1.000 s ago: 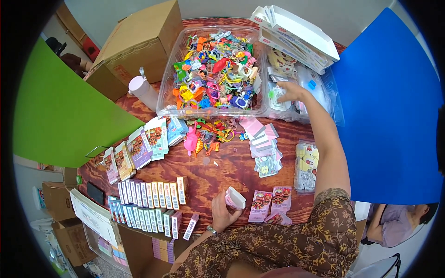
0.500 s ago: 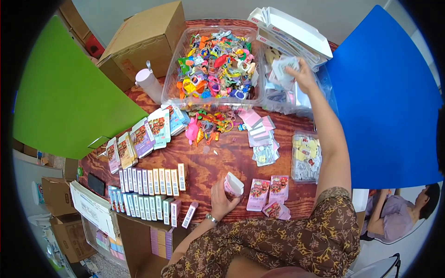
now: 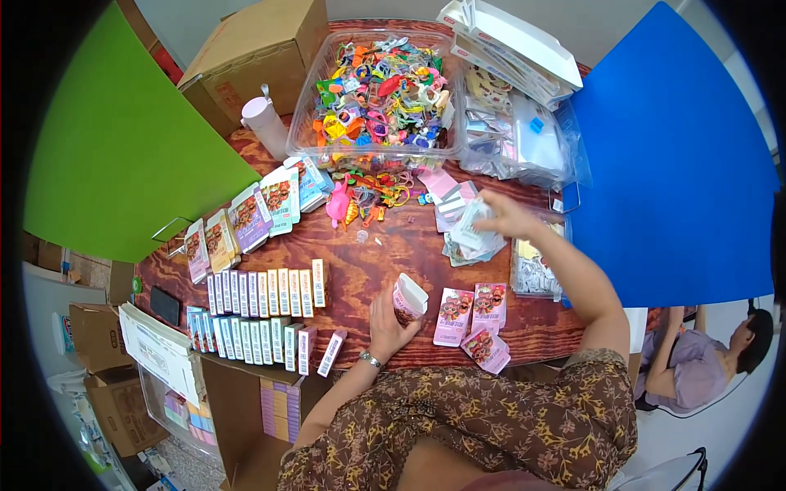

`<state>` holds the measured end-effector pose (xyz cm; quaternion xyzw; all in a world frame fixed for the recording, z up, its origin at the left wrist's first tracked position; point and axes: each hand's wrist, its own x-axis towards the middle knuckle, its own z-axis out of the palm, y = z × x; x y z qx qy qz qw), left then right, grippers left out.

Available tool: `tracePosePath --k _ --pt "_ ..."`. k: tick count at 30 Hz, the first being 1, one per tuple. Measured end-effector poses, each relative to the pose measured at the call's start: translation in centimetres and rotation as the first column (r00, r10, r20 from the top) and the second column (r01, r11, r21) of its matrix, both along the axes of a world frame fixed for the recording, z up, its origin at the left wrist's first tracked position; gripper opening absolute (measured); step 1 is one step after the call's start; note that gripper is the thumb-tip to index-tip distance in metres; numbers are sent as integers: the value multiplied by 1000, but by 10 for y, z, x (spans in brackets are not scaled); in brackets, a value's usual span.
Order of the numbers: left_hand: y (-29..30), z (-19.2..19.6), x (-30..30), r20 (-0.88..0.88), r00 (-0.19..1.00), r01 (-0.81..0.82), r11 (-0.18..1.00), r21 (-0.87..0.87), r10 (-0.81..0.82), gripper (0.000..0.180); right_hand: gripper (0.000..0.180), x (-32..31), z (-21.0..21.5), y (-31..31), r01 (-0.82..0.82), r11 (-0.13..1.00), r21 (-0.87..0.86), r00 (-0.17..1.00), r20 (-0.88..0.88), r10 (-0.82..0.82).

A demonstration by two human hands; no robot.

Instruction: Packaging small toy charms into plastic jars and then into pink packets at a workstation.

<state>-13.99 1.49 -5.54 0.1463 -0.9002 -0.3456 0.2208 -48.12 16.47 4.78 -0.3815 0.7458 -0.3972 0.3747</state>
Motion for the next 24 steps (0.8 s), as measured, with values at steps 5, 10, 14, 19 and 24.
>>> tracePosePath --k 5,10,14,19,24 --pt "-1 0 2 -4 1000 -6 1000 11 6 94 45 -1 16 -12 -79 981 178 912 -384 143" --pt "-1 5 4 34 999 -16 1000 -11 16 95 43 -76 88 -51 127 991 29 897 -430 -103" --pt "1 5 0 37 999 2 1000 15 -2 98 60 -160 41 -67 -25 997 67 519 -852 70" --pt "-1 4 1 47 999 17 1000 -3 -16 100 73 -179 -18 -103 -64 795 603 610 -607 509" --pt "-1 5 3 76 997 5 1000 17 -6 99 41 -184 1 -97 42 791 611 536 -681 499"
